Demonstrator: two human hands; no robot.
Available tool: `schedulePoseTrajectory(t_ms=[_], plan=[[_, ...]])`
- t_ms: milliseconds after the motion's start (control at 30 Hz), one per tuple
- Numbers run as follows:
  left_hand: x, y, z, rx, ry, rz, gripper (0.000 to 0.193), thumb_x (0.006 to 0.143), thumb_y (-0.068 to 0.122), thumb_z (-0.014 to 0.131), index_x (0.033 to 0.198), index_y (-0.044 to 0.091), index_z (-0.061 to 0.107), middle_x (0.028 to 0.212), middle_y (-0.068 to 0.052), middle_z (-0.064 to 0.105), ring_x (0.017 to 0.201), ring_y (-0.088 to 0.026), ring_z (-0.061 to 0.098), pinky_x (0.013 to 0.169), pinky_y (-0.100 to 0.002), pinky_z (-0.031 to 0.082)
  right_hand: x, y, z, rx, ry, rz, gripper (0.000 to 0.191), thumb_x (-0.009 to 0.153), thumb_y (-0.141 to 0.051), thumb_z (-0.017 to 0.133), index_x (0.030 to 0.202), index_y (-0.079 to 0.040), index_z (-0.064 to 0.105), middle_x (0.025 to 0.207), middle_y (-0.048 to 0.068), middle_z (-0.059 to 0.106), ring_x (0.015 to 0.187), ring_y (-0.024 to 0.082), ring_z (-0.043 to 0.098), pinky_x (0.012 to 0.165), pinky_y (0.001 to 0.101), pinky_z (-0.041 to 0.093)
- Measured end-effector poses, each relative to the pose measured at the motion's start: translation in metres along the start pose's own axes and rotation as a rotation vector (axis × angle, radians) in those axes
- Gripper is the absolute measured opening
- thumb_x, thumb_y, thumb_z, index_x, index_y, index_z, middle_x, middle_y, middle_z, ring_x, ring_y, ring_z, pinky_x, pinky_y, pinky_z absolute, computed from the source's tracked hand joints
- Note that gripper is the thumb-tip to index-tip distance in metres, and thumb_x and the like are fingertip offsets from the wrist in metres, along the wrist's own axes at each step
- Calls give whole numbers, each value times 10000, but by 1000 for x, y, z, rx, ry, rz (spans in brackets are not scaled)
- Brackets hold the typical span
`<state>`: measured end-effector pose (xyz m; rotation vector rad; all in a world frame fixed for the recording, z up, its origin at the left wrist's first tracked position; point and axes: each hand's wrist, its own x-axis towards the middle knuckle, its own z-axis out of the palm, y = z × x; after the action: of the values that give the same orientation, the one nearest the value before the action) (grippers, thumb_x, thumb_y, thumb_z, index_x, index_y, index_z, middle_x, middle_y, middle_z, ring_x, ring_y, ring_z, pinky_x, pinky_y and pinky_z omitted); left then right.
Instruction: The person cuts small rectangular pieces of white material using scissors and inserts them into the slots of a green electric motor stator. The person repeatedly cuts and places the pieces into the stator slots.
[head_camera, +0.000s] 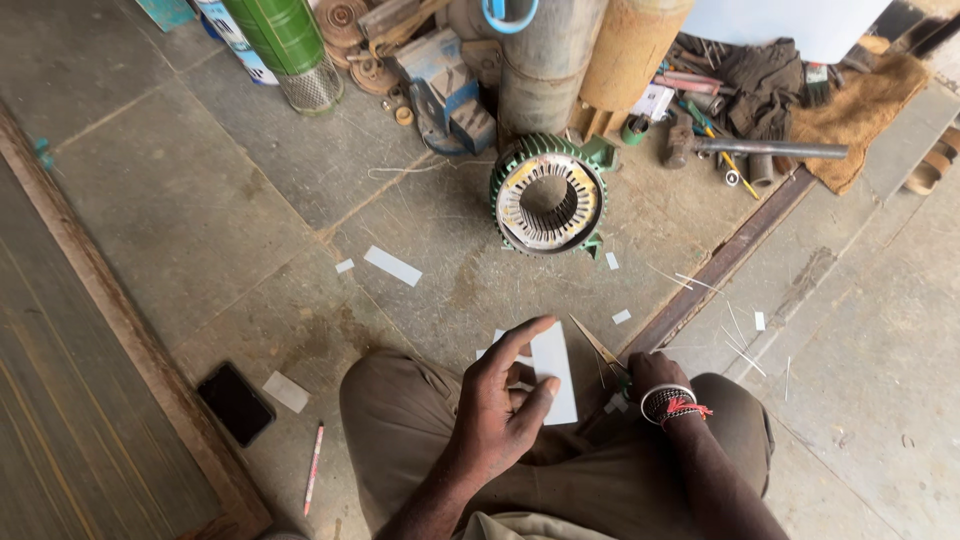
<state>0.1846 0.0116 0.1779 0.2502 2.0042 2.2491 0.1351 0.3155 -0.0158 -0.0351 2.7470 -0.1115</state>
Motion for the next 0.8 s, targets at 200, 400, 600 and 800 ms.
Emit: schedulePoseTrajectory(t_ms=[200,400,600,800], plan=[[8,-43,-8,22,166,44,388,885,3,741,1224,15,552,1041,-90,679,881,-118,737,664,-222,633,-2,-16,-12,12,-37,76,366,909,-94,629,1269,-156,657,974,176,766,928,341,770,800,447,629],[14,-83,-2,354,133,55,227,860,30,793,894,25,568,809,-60,673,692,-113,724,517,-224,594,-62,-65,-64,1122,263,-339,420,897,-217,708,1297,-91,685,1235,129,766,1040,273,774,861,380,625],[6,-102,12,345,63,64,166,825,39,817,803,24,653,726,-64,714,625,-135,690,538,-301,540,-89,-109,-74,590,378,-375,549,634,-230,894,1148,-83,765,1057,98,795,985,301,741,831,394,594],[9,-86,-20,304,-242,100,190,972,3,667,1140,26,752,905,-105,775,773,-169,749,659,-316,607,-87,-88,-81,867,72,-323,489,707,-235,923,1142,-61,782,1011,106,836,846,207,813,742,366,621]])
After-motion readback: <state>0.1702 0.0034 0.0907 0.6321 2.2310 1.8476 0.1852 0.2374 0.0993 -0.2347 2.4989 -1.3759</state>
